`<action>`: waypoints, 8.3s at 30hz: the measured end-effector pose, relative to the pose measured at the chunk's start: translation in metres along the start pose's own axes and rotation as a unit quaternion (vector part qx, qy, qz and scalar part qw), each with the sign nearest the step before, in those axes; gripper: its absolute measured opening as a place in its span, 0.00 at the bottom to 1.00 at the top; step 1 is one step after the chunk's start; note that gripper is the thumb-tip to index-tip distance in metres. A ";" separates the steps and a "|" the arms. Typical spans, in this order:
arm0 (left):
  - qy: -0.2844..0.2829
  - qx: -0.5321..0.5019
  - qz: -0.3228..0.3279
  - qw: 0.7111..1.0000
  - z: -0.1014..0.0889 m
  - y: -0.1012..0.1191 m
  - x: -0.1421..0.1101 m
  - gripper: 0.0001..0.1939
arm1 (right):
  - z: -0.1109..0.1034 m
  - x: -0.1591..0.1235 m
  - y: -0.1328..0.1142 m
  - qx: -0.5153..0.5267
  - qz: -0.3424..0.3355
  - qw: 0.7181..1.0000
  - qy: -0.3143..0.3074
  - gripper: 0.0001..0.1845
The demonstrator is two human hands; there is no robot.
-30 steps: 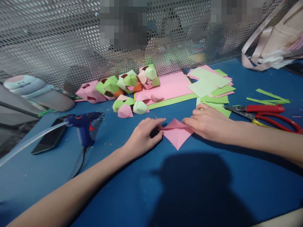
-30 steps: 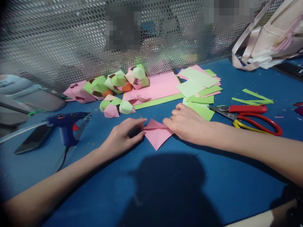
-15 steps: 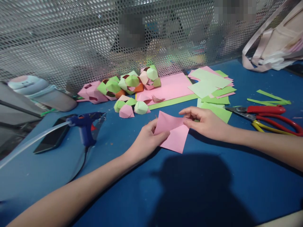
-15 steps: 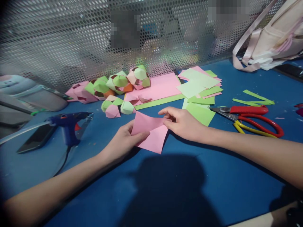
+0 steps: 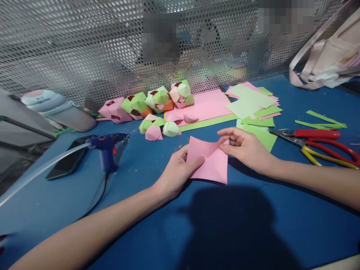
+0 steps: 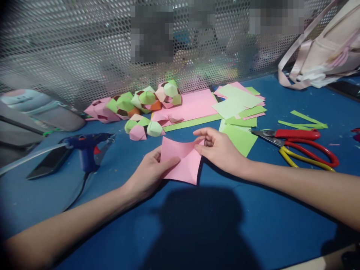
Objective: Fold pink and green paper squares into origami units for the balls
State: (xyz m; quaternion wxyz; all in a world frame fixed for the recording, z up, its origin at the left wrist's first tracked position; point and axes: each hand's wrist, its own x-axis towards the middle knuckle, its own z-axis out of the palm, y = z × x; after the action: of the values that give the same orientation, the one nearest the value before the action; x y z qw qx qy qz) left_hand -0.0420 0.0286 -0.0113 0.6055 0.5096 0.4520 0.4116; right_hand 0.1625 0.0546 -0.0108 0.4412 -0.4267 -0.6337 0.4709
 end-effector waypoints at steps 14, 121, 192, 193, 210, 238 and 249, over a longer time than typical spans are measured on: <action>0.045 0.022 0.022 0.999 -0.002 -0.005 0.000 0.15 | 0.007 -0.003 0.006 0.076 0.031 0.997 0.007 0.16; 0.022 0.243 0.051 0.968 0.009 0.008 -0.010 0.08 | 0.008 -0.016 -0.005 -0.245 -0.197 0.945 -0.095 0.06; 0.005 0.330 0.107 0.938 0.005 0.009 -0.008 0.02 | 0.004 -0.014 -0.010 -0.214 -0.209 0.950 -0.085 0.09; 0.001 0.320 0.101 0.942 0.006 0.008 -0.008 0.02 | 0.004 -0.014 -0.010 -0.202 -0.205 0.954 -0.088 0.09; 0.128 0.087 0.050 0.987 0.000 -0.005 -0.001 0.08 | 0.028 0.003 -0.007 -0.193 -0.172 0.966 -0.011 0.05; 0.084 0.038 0.047 0.995 -0.003 -0.008 -0.002 0.09 | 0.025 0.001 0.011 -0.192 -0.355 0.912 -0.076 0.07; 0.083 0.152 0.068 0.983 0.002 -0.005 -0.005 0.08 | 0.029 0.005 0.001 -0.180 -0.245 0.953 -0.012 0.05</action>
State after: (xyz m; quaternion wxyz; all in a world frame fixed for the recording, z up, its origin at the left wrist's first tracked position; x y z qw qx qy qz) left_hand -0.0410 0.0224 -0.0151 0.4520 0.5895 0.5219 0.4194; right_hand 0.1334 0.0535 -0.0157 0.4513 -0.3253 -0.7982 0.2312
